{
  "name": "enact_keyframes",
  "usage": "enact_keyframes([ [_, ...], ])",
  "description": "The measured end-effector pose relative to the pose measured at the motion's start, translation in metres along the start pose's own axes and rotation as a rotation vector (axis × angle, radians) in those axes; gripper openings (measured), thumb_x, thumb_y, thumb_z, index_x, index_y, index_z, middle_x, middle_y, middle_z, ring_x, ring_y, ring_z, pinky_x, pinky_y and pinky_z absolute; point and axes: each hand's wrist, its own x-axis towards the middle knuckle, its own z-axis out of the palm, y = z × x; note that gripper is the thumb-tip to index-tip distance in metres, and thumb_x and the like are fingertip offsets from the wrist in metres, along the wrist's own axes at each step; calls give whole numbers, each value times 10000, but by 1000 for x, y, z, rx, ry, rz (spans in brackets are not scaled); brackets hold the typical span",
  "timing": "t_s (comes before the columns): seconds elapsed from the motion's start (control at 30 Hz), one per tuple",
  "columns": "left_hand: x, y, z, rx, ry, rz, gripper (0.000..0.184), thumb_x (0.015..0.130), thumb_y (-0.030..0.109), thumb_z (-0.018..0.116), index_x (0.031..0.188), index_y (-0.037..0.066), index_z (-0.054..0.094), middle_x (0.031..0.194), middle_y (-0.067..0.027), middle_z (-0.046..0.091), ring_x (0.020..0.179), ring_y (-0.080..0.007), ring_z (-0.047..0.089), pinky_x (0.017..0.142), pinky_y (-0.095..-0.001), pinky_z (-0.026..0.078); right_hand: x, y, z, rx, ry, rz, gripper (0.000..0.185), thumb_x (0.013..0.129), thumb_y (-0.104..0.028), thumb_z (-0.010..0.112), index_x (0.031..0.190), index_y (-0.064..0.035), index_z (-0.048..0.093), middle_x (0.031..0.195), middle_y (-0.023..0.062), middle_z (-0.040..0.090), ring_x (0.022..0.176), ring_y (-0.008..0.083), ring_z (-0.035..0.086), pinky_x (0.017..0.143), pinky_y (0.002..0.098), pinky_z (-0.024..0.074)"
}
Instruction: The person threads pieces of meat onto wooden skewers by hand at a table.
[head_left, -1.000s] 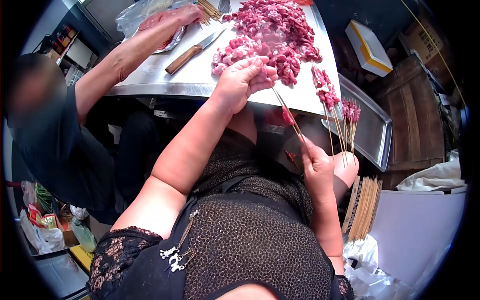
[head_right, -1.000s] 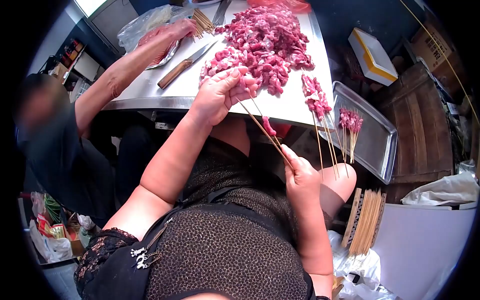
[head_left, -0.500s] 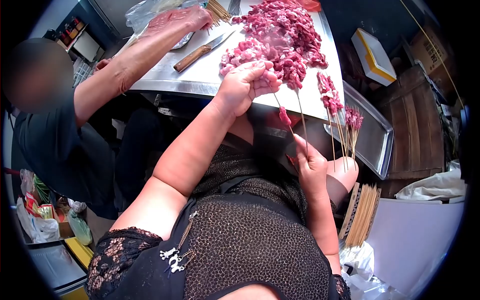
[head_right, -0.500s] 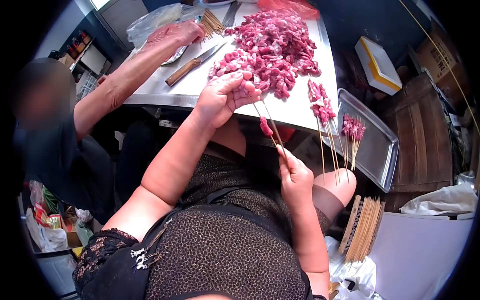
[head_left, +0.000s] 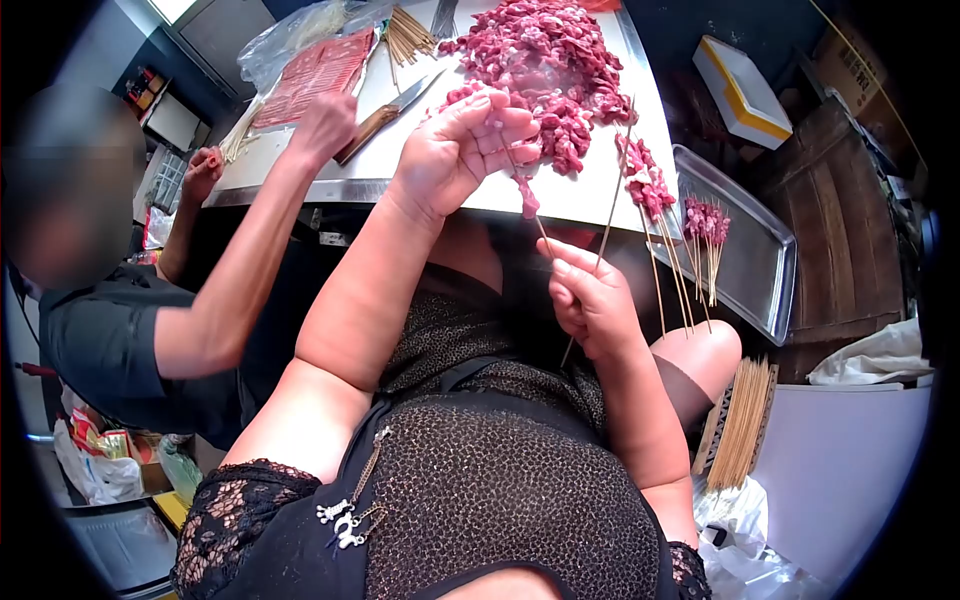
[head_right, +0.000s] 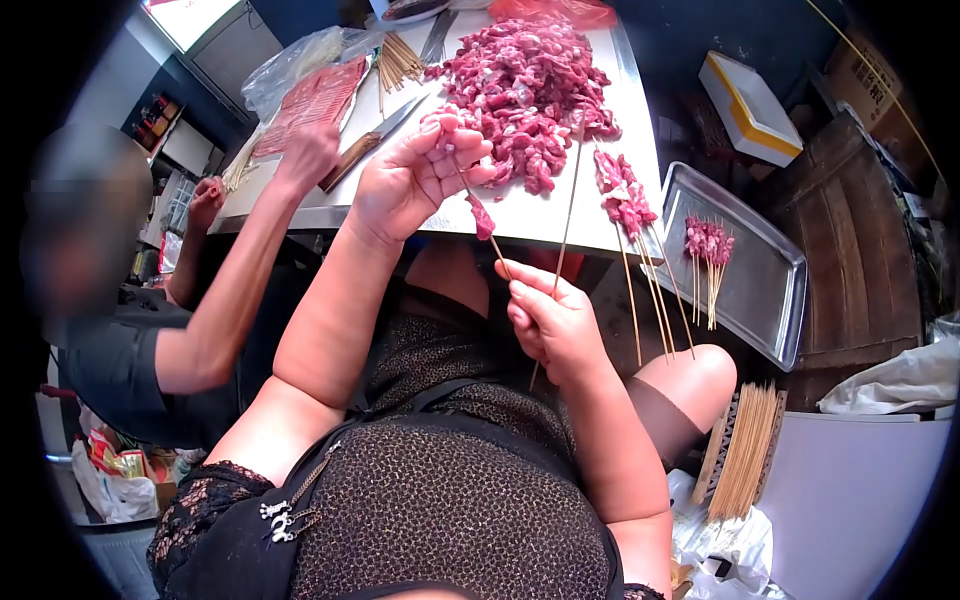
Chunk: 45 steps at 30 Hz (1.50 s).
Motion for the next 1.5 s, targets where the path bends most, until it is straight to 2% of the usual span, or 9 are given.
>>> enact_keyframes([
  [0.2, 2, -34, 25, 249, 110, -117, 289, 961, 182, 444, 1122, -38, 539, 1020, -178, 640, 985, -281, 627, 878, -433, 511, 12, -1, -6, -68, 82, -148, 304, 919, -95, 529, 1217, -40, 561, 652, -47, 497, 459, 3, 338, 395, 153, 242],
  [0.37, 37, -10, 12, 1176, 227, 139, 292, 895, 250, 604, 1070, 17, 622, 899, -57, 676, 764, -137, 642, 646, -296, 519, 15, 8, -36, -115, 216, -458, 306, 940, -87, 504, 1239, -38, 546, 660, -63, 476, 493, -4, 345, 426, 140, 255],
  [0.43, 51, 3, 13, 1673, 386, 167, 220, 858, 255, 614, 934, 59, 679, 764, -49, 683, 675, -138, 637, 645, -286, 502, 14, 3, -40, -107, 229, -461, 311, 948, -89, 490, 1251, -27, 531, 652, -61, 461, 490, 0, 338, 428, 139, 254],
  [0.63, 81, -1, 21, 2106, 493, 150, 268, 804, 358, 639, 867, 105, 701, 791, -98, 677, 747, -264, 652, 696, -367, 505, 17, -1, -44, -113, 222, -497, 315, 951, -81, 480, 1255, -9, 519, 646, -64, 441, 503, 5, 340, 437, 144, 260],
  [0.93, 91, -30, 22, 2179, 338, -73, 291, 756, 349, 662, 914, 108, 707, 862, -128, 675, 843, -267, 651, 762, -393, 506, 14, 0, -43, -98, 217, -501, 313, 951, -74, 476, 1249, 16, 515, 656, -55, 445, 536, 7, 357, 469, 144, 276],
  [1.0, 84, -23, 5, 1746, 348, 36, 302, 755, 312, 658, 944, 80, 698, 848, -108, 685, 825, -215, 661, 760, -366, 505, 13, 1, -45, -105, 221, -493, 311, 950, -72, 478, 1246, 17, 516, 661, -54, 449, 539, 8, 359, 471, 146, 280],
  [1.03, 77, -18, 11, 1561, 403, 43, 259, 786, 238, 675, 931, 24, 681, 760, -21, 655, 664, -84, 580, 614, -232, 475, 13, 2, -46, -115, 222, -478, 310, 949, -71, 480, 1243, 18, 518, 666, -53, 453, 542, 9, 360, 473, 148, 284],
  [1.23, 45, -4, 9, 687, 465, -104, 180, 899, 172, 527, 940, 19, 611, 757, -64, 632, 561, -98, 577, 485, -210, 465, 14, 13, -44, -126, 180, -424, 304, 943, -70, 494, 1234, 13, 529, 676, -53, 467, 565, 12, 386, 501, 146, 315],
  [1.5, 42, -12, 8, 909, 393, -77, 165, 866, 188, 587, 919, 39, 632, 804, -75, 658, 584, -119, 598, 524, -232, 484, 14, 19, -48, -185, 223, -421, 294, 933, -82, 518, 1212, 0, 553, 696, -55, 501, 572, 5, 406, 505, 147, 330],
])
